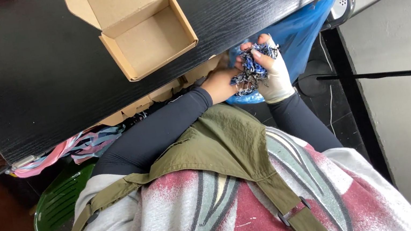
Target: Packaging decorative wax melts into a small box with filler and tying it with a ribbon.
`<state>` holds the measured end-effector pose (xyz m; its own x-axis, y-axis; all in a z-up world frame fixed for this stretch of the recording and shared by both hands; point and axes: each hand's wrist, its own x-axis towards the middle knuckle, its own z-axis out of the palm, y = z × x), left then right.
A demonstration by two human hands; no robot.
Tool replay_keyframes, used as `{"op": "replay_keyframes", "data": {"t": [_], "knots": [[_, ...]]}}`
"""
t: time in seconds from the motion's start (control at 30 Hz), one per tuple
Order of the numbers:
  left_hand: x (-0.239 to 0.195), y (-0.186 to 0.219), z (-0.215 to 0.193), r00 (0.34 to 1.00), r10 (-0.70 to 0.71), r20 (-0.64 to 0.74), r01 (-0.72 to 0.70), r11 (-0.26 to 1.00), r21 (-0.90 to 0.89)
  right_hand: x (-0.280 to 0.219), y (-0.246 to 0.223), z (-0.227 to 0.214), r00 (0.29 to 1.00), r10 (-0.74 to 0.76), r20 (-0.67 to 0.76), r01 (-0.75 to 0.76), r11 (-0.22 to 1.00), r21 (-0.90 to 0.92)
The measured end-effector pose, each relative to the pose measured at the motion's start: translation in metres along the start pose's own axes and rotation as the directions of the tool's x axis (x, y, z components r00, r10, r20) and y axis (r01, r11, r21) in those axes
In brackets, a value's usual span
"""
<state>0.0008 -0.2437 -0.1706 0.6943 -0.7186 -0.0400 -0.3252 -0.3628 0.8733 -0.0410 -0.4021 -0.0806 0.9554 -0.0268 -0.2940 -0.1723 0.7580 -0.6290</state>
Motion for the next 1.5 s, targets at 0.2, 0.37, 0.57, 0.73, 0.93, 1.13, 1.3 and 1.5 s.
{"op": "replay_keyframes", "data": {"t": [0.2,0.37,0.57,0.73,0.93,1.13,1.3,1.5], "knots": [[0.001,-0.04,0.025,0.978,-0.035,0.208,0.119,0.905,-0.409,0.007,-0.024,-0.022,0.98,-0.19,-0.05,0.184,0.977,-0.11],[-0.004,-0.007,-0.009,0.993,-0.034,0.116,0.06,0.97,-0.235,-0.002,-0.075,-0.062,0.912,-0.406,-0.068,0.376,0.888,-0.264],[-0.003,0.01,-0.022,0.965,-0.218,0.147,0.218,0.976,0.014,-0.008,-0.112,-0.08,0.856,-0.518,0.006,0.515,0.851,-0.103],[0.002,-0.002,-0.015,0.99,-0.125,0.072,0.108,0.974,0.201,-0.002,-0.078,-0.033,0.956,-0.275,0.099,0.291,0.93,-0.226],[0.01,-0.027,-0.008,0.995,-0.091,0.028,0.088,0.992,0.096,-0.002,-0.051,0.005,0.971,-0.192,0.144,0.205,0.975,-0.085],[0.012,-0.003,-0.032,0.928,-0.186,0.322,0.101,0.96,0.262,-0.018,-0.049,0.053,0.976,-0.091,0.2,0.074,0.993,0.091],[0.002,0.038,-0.052,0.867,-0.265,0.422,0.476,0.691,-0.544,-0.026,-0.046,0.088,0.977,-0.057,0.206,0.039,0.995,0.092],[-0.038,0.081,-0.089,0.933,-0.056,0.354,0.343,-0.154,-0.927,-0.019,-0.037,0.114,0.82,-0.133,0.557,0.492,0.661,-0.566]]}}
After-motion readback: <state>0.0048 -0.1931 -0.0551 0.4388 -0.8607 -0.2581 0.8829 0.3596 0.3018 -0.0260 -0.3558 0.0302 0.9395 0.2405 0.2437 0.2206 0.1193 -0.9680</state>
